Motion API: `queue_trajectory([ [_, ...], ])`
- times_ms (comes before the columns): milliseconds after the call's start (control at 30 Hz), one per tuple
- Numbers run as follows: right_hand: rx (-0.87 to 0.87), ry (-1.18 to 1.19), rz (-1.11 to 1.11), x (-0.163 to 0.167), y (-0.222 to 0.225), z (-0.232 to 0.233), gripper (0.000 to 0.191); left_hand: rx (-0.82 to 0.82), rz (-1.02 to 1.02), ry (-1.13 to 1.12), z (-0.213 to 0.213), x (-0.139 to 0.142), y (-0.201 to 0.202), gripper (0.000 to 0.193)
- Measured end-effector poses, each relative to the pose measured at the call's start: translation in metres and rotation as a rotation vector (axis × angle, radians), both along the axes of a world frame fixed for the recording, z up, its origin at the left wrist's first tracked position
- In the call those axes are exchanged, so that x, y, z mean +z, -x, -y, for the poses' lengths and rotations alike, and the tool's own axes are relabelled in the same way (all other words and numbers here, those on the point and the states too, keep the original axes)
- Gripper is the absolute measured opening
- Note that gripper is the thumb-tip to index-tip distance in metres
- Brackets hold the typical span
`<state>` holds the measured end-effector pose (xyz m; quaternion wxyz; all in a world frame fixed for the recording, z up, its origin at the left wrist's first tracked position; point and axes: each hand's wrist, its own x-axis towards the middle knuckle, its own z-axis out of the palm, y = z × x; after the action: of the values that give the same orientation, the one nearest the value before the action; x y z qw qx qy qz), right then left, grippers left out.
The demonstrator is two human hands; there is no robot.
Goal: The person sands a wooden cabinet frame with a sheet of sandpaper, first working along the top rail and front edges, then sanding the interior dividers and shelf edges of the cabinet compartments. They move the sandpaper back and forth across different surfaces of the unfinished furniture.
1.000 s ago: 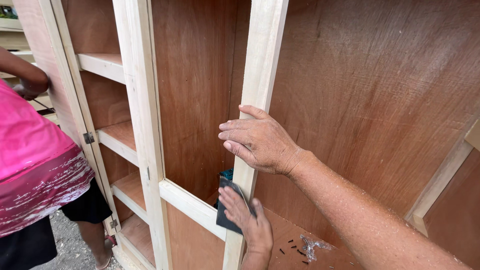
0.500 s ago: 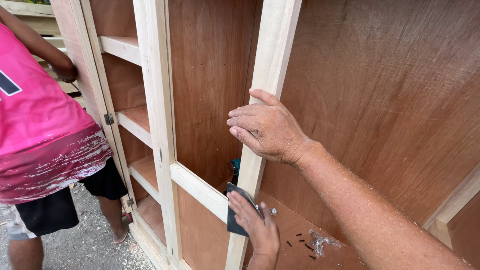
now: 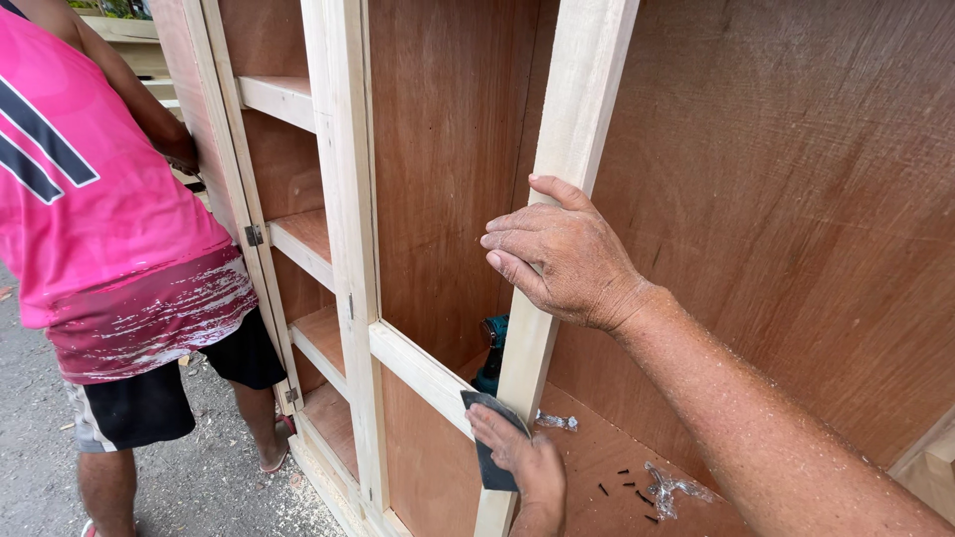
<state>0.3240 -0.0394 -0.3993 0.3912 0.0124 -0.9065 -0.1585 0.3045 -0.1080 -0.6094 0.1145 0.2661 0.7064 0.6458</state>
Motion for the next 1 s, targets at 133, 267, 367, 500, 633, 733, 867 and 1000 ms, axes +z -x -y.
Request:
queue_trajectory([
  [133,0.012,0.004,-0.034,-0.001,0.002,0.001,0.023,-0.067,-0.188,-0.169,-0.016,0.023,-0.012,0.11],
  [267,0.006,-0.005,-0.051,-0.004,0.004,0.001,0.023,-0.072,-0.274,-0.132,-0.002,0.011,-0.012,0.11],
  [367,0.016,-0.024,-0.058,-0.003,0.004,0.001,0.022,-0.035,-0.052,0.008,0.005,-0.002,-0.004,0.109],
  [500,0.035,-0.007,-0.032,-0.002,0.002,0.001,0.021,-0.03,0.045,-0.023,-0.007,0.008,-0.005,0.109],
  [633,0.019,-0.004,-0.054,-0.003,0.004,0.004,0.02,-0.104,-0.168,-0.187,-0.018,0.035,-0.015,0.108],
  [733,-0.007,0.001,-0.042,-0.004,0.006,0.005,0.02,-0.109,-0.269,-0.185,-0.009,0.038,-0.01,0.108],
  [867,-0.003,-0.021,-0.015,-0.002,0.005,0.003,0.019,-0.079,-0.056,-0.053,0.002,0.032,0.01,0.107],
  [1000,0.005,0.002,-0.019,0.0,0.004,0.004,0.02,-0.099,0.031,-0.029,-0.004,0.043,0.017,0.107],
])
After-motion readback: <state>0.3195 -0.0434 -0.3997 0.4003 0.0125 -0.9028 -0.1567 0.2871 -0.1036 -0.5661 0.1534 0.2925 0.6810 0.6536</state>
